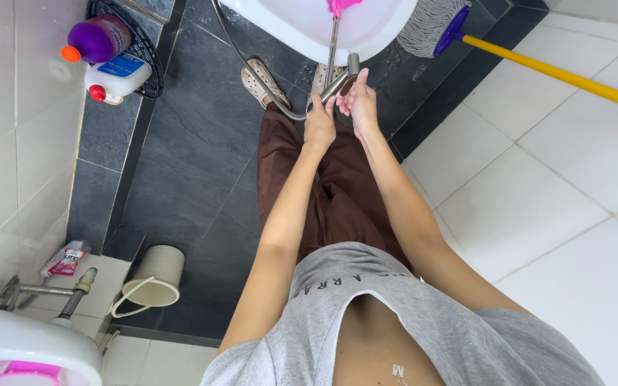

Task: The person cleans a toilet bowl using a pink toilet brush and a handheld bidet sprayer. They scrub the interior of the bowl, rinse the brush, and then pour a cleaning liquid from a white bottle into the water. Finally, they use the sprayer to rinse the toilet seat and the surrounding floor area.

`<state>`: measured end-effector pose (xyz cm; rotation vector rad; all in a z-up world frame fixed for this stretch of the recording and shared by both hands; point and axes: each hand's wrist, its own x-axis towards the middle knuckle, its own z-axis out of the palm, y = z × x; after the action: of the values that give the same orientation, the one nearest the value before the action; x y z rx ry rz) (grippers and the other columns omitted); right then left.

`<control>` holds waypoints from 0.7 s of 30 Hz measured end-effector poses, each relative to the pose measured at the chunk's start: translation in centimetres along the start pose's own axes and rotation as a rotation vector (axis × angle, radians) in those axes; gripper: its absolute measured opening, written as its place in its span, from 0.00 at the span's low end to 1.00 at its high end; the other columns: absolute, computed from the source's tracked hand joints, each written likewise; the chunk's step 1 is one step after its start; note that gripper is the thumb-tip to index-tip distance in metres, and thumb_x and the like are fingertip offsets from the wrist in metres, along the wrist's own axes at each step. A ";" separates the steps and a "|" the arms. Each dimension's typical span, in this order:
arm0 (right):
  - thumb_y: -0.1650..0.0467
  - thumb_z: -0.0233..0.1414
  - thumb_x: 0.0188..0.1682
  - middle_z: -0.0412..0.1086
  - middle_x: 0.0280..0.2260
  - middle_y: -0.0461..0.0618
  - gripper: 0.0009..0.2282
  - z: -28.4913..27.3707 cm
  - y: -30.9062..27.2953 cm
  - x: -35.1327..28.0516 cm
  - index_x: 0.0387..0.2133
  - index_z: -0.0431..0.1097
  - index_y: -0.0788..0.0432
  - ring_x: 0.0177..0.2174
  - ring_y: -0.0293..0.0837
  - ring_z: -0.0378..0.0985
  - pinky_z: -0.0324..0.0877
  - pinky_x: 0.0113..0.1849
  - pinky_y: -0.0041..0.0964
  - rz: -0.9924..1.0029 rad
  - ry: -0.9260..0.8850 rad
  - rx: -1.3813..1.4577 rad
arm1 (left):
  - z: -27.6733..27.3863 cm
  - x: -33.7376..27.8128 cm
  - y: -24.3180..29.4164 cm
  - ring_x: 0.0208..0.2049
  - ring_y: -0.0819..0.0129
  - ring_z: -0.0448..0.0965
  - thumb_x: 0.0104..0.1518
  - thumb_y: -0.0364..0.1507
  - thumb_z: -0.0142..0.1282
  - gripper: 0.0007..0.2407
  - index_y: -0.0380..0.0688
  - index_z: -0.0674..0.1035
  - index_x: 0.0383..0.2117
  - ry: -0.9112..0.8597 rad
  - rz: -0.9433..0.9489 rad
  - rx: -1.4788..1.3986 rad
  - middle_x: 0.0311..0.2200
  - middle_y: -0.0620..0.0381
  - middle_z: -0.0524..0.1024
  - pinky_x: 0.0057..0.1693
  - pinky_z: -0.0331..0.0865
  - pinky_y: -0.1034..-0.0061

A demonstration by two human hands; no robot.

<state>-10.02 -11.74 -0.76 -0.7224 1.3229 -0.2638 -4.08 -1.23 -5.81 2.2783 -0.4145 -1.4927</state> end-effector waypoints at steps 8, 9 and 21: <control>0.57 0.42 0.62 0.65 0.21 0.44 0.20 -0.2 1.8 0.5 0.26 0.64 0.58 0.19 0.33 0.64 0.61 0.24 0.27 -0.115 -0.074 0.045 | -1.4 -0.1 0.5 0.42 0.29 0.78 0.69 0.44 0.38 0.19 0.48 0.60 0.59 -0.017 0.011 -0.031 0.36 0.29 0.79 0.47 0.71 0.45; 0.62 0.47 0.62 0.67 0.25 0.43 0.14 0.0 1.5 0.1 0.33 0.67 0.60 0.23 0.31 0.64 0.61 0.27 0.25 -0.176 -0.157 -0.022 | -1.6 0.0 0.2 0.42 0.30 0.79 0.69 0.44 0.39 0.19 0.47 0.60 0.58 -0.016 0.040 -0.058 0.36 0.29 0.79 0.47 0.72 0.46; 0.72 0.53 0.59 0.72 0.27 0.43 0.05 -1.2 3.1 1.8 0.37 0.71 0.64 0.25 0.30 0.67 0.64 0.30 0.25 -0.326 -0.245 -0.175 | -1.4 0.5 -0.7 0.42 0.32 0.80 0.68 0.42 0.42 0.20 0.44 0.60 0.60 -0.013 0.048 -0.065 0.35 0.30 0.80 0.47 0.72 0.49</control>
<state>-11.38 -10.79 -4.12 -1.0860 1.0000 -0.3111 -2.64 -0.63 -6.00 2.1942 -0.4162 -1.4770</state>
